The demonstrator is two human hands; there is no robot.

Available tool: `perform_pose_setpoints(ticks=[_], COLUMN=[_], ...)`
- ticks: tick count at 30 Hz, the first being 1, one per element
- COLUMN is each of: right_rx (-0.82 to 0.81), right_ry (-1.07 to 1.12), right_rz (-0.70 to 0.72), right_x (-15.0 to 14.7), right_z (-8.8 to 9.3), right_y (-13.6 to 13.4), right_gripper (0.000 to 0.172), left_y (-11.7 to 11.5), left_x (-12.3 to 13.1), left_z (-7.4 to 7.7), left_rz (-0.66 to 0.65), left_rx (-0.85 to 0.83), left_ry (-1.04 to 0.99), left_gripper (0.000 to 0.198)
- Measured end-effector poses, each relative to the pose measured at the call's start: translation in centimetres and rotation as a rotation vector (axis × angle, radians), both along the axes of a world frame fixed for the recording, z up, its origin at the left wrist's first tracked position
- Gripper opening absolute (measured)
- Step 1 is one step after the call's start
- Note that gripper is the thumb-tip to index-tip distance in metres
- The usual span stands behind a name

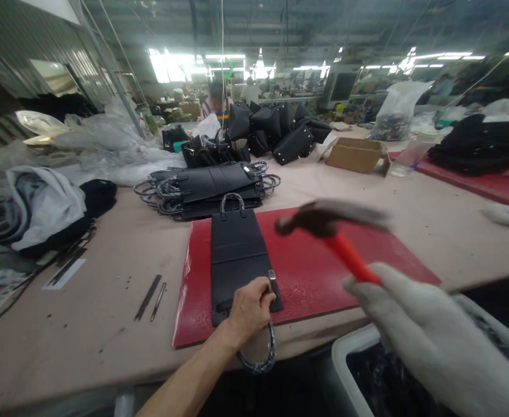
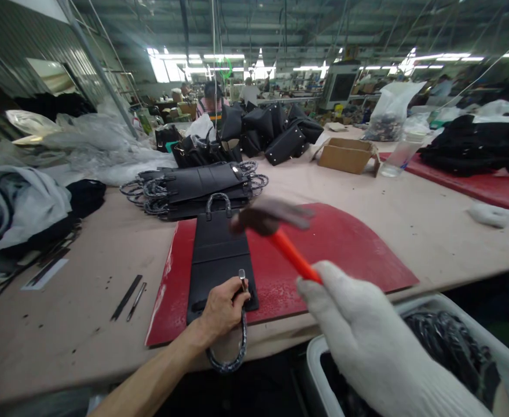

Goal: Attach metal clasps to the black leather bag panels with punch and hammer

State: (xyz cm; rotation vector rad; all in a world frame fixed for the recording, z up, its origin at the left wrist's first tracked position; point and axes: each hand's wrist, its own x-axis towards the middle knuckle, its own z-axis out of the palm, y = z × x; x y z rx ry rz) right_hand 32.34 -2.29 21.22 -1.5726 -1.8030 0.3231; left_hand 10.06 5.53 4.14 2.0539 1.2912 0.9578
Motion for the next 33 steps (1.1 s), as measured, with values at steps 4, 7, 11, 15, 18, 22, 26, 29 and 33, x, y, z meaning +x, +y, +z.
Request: perform_pose_setpoints(ticks=[4,7,11,15,18,22,26,29,33], right_rx=[0.069,-0.097,-0.225,-0.213,-0.048,0.021,0.019,0.019,0.013], right_ry=[-0.029,-0.322,-0.436,-0.546,-0.53,-0.452,-0.385,-0.33,-0.288], right_rz=[0.009,0.106,0.007,-0.22,-0.191,0.027,0.221,0.236,0.258], right_x=[0.1,1.6,4.6,5.6,3.9,-0.7,-4.6,-5.4,-4.8], right_z=[-0.6,-2.9,-6.9,-11.4,-14.1,-16.1,-17.5,-18.4,-18.6], right_y=[-0.2,0.3,1.5,3.7,5.1,5.7,6.0,6.1,6.2], right_gripper=[0.03,0.032,0.026,0.022,0.025,0.038,0.048,0.051,0.053], left_y=[0.0,0.0,-0.1,0.0,0.0,-0.1,-0.2,-0.4,0.0], left_x=[-0.1,-0.2,-0.3,-0.2,-0.2,-0.3,-0.5,-0.5,-0.6], left_z=[0.2,0.0,-0.4,-0.4,-0.2,0.1,0.0,-0.4,-0.7], left_rz=[-0.004,-0.019,-0.027,-0.029,-0.029,-0.026,-0.051,-0.15,-0.105], left_rx=[-0.01,-0.002,0.019,0.009,0.003,0.014,0.047,0.157,0.097], left_ry=[0.019,0.045,0.038,0.046,0.039,0.034,0.0,-0.017,-0.15], left_gripper=[0.011,0.011,0.012,0.011,0.011,0.009,0.015,0.017,0.015])
